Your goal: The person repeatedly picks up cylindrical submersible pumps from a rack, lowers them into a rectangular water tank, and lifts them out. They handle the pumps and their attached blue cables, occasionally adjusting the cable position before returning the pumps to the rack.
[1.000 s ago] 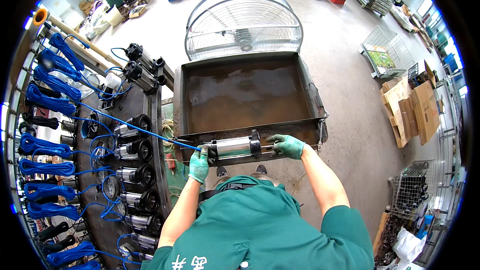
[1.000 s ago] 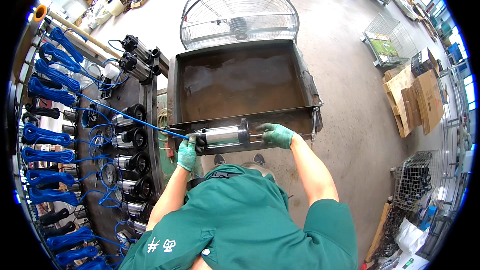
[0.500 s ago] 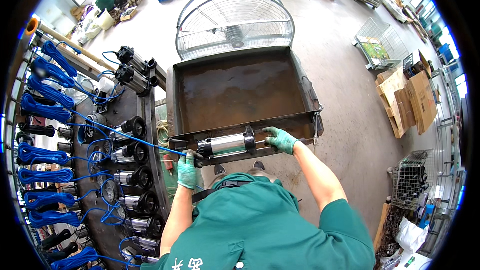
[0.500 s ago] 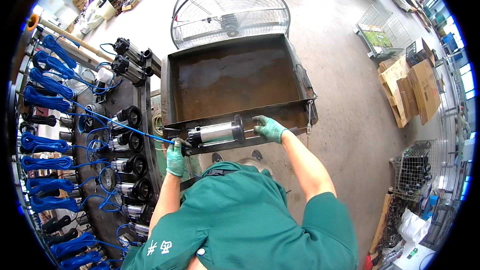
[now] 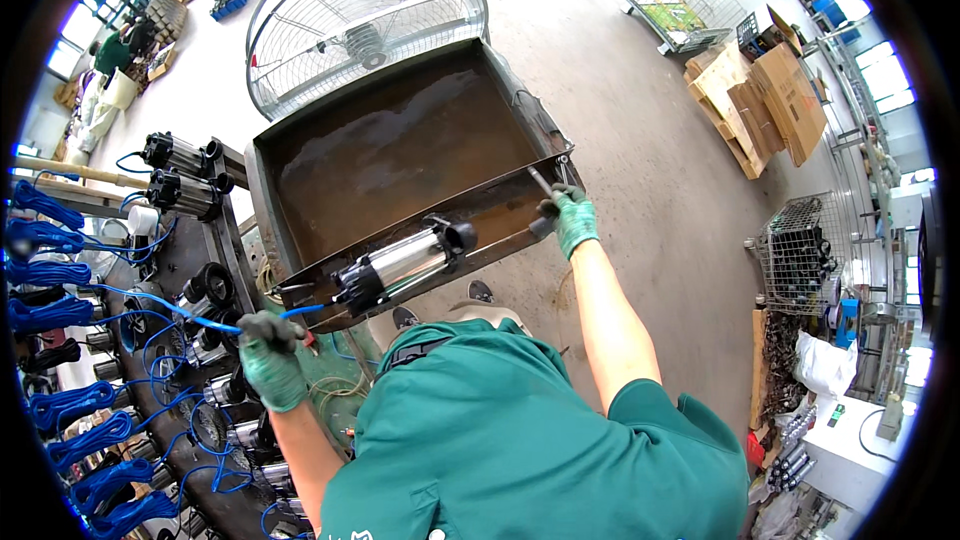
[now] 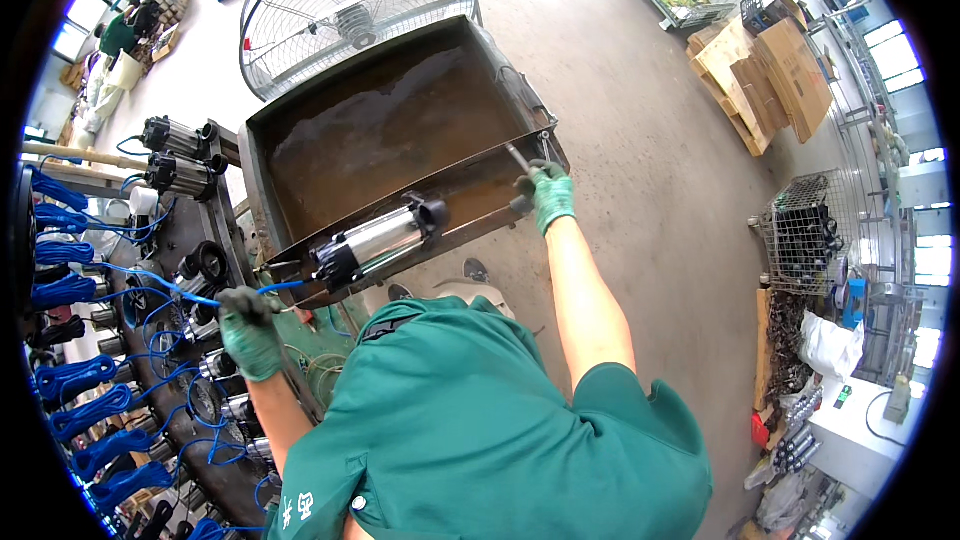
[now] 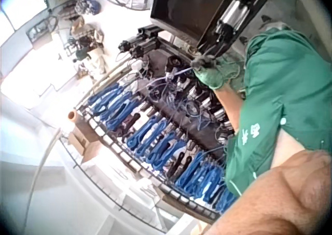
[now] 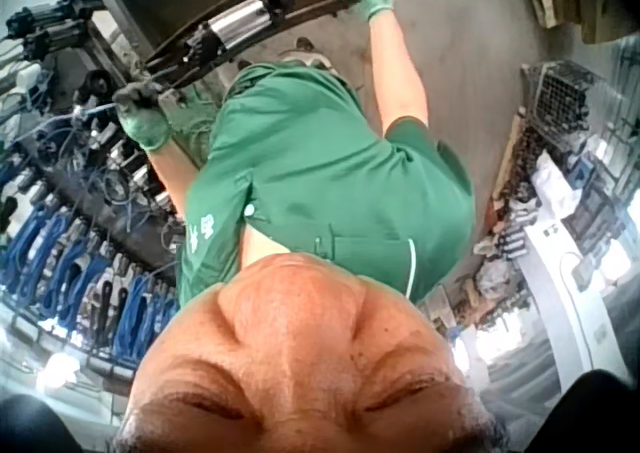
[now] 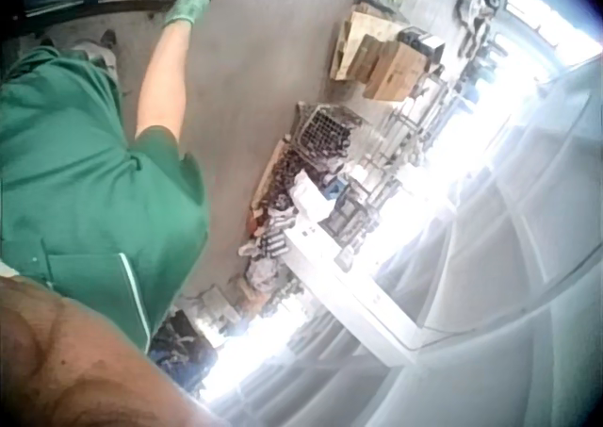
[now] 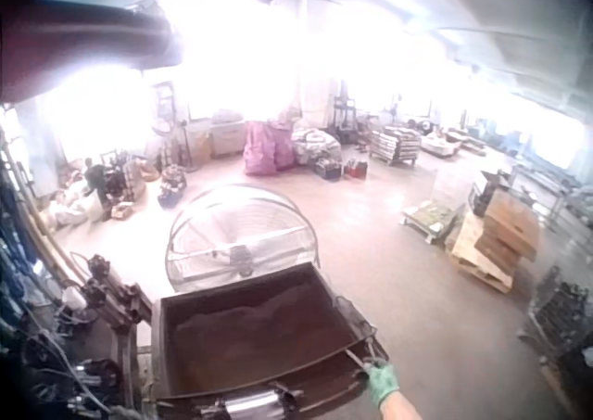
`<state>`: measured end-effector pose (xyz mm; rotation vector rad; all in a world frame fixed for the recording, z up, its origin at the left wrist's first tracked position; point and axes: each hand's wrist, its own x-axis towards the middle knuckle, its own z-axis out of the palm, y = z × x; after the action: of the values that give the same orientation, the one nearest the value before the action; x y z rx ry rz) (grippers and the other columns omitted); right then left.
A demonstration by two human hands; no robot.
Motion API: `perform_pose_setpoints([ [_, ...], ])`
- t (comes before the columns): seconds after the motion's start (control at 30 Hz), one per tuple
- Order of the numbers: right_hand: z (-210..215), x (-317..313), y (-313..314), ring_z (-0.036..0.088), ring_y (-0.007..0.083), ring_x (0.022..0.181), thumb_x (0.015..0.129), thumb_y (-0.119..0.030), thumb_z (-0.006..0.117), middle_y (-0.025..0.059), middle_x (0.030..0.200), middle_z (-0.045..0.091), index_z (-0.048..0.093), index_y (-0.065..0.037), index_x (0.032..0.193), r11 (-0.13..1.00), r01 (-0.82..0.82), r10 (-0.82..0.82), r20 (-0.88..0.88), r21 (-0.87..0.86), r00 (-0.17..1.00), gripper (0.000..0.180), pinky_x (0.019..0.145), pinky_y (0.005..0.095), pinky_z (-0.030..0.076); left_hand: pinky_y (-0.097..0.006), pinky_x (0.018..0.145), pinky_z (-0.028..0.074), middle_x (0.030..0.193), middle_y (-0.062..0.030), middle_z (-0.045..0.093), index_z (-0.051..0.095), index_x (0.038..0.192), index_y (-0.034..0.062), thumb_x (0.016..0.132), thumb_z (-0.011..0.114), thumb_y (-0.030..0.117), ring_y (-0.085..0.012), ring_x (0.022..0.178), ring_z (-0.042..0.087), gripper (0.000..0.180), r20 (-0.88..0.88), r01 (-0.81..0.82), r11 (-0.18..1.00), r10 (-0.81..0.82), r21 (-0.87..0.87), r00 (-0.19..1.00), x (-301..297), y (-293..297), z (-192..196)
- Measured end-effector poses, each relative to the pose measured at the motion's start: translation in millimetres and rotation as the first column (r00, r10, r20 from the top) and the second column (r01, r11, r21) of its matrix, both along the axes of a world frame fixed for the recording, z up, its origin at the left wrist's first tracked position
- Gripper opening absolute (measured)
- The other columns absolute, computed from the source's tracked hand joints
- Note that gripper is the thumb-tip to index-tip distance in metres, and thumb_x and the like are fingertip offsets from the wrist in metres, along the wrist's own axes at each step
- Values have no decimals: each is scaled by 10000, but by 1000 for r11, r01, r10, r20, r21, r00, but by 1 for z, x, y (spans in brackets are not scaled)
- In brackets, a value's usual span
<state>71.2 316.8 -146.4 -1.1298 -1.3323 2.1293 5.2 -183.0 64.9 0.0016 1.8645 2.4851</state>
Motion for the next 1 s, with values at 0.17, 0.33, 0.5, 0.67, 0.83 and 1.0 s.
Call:
perform_pose_setpoints([
  [0.17, -13, -2, 38, 674, 234, 616, 984, -35, 597, 101, 780, 677, 650, -54, 1094, 980, 196, -197, 95, 25, 976, 123, 564, 391, 623, -398, 714, 433, 730, -8, 359, 393, 812, 150, 1077, 525, 513, -160, 607, 356, 469, -45, 230, 945, -225, 233, 973, 2, 26, 48],
  [0.33, -35, 4, 50, 630, 200, 524, 950, -32, 615, 91, 748, 656, 653, -52, 1013, 907, 413, -405, 94, -86, 909, 75, 499, 360, 602, -446, 799, 473, 774, -32, 453, 436, 854, 149, 1063, 544, 523, -210, 668, 479, 442, 44, 311, 923, -328, 228, 944, -4, 88, 42],
  [0.5, -84, 3, 71, 591, 166, 500, 959, -42, 620, 74, 739, 668, 690, -32, 1064, 937, 256, -323, 307, 237, 895, 127, 460, 345, 516, -451, 805, 501, 795, -45, 521, 447, 861, 145, 1041, 556, 559, -225, 700, 550, 465, 59, 323, 915, -346, 240, 936, -11, 97, 37],
  [0.67, -62, 8, 59, 705, 229, 732, 908, -112, 675, 136, 874, 762, 738, -43, 1040, 709, -303, -155, 559, 638, 815, 162, 685, 385, 560, -444, 800, 495, 820, -38, 535, 462, 876, 148, 1039, 563, 555, -222, 706, 552, 450, 85, 255, 947, -275, 198, 958, -7, 89, 33],
  [0.83, -45, 23, 62, 741, 338, 880, 865, -158, 652, 218, 958, 759, 756, -69, 1071, 578, -438, -246, 659, 689, 711, 247, 838, 442, 571, -432, 772, 564, 802, -83, 613, 499, 859, 123, 1000, 628, 566, -227, 668, 626, 483, 93, 232, 941, -261, 246, 961, -6, 95, 29],
  [1.0, 7, 12, 19, 721, 331, 940, 897, -121, 643, 186, 994, 744, 751, -72, 1070, 501, -268, -209, 416, 823, 885, 210, 879, 428, 562, -420, 751, 554, 809, -81, 609, 494, 862, 124, 1008, 615, 567, -229, 665, 617, 482, 112, 243, 937, -278, 252, 954, -7, 94, 25],
])
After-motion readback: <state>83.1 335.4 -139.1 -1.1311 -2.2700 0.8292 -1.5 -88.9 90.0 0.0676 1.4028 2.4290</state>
